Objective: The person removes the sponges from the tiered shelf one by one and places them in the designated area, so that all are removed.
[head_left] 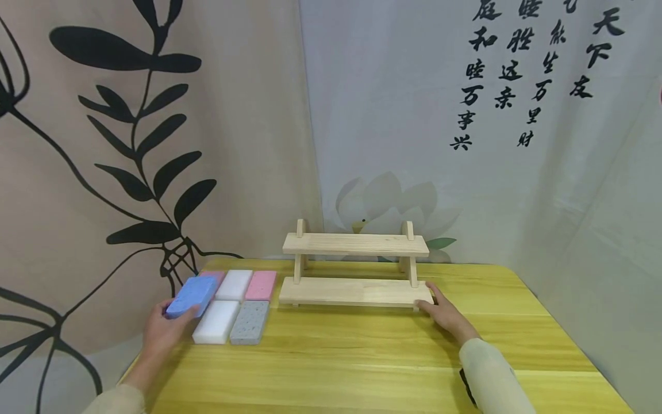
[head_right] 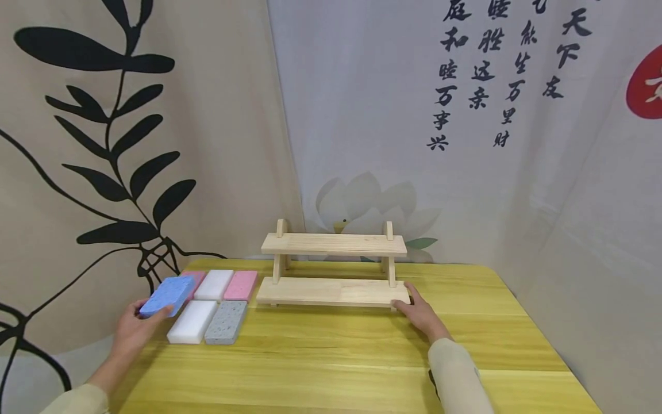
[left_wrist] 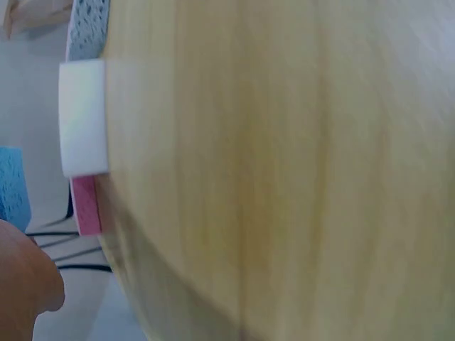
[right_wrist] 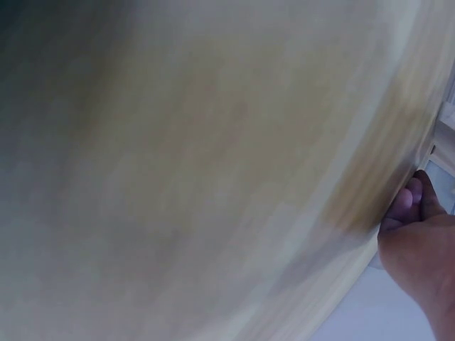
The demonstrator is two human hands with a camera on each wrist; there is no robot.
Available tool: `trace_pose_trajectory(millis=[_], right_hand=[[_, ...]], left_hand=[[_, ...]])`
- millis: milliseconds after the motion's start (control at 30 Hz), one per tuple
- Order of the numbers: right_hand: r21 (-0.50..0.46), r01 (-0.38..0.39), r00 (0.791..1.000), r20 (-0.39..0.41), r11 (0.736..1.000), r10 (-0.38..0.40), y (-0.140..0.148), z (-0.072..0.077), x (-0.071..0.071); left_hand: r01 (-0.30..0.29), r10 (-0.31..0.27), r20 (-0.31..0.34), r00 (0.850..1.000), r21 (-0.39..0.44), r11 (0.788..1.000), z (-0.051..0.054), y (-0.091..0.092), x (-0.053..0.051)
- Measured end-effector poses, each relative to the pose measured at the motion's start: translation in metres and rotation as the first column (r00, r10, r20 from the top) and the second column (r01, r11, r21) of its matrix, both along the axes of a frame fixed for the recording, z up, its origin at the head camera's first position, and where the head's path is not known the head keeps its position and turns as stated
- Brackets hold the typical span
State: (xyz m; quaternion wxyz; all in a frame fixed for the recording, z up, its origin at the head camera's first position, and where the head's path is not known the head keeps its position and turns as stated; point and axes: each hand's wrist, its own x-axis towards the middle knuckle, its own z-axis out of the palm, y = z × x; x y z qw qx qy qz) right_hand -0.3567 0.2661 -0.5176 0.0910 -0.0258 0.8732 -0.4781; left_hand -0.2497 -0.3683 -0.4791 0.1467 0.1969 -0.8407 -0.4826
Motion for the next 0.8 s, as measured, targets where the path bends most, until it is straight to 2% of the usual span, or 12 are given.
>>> trace_pose_trajectory(millis=[200,367,500,800], right_hand=[[-0.005,-0.001,1.000,0.010,1.000,0.001,0.002,-0.004,-0.004],[-0.014,-0.002,1.000,0.014,1.000,0.002,0.001,-0.002,-0.002],[-0.007,-0.010,1.000,0.013,1.000,0.010,-0.002,0.003,0.002],[0.034,-0.027,0.999,-0.032,0.999,0.028,-0.006,0.011,0.011]], left_hand=[[-0.029,0.030,0.072,0.997,-0.013,0.999,-0.007,-0.012,0.003],[-0.036,0.035,0.088,0.996,0.004,0.999,-0.012,-0.021,0.007],[-0.060,0.057,0.112,0.992,0.025,0.998,-0.016,-0.027,0.007],[-0.087,0.085,0.139,0.987,0.009,0.996,-0.024,-0.035,0.006]])
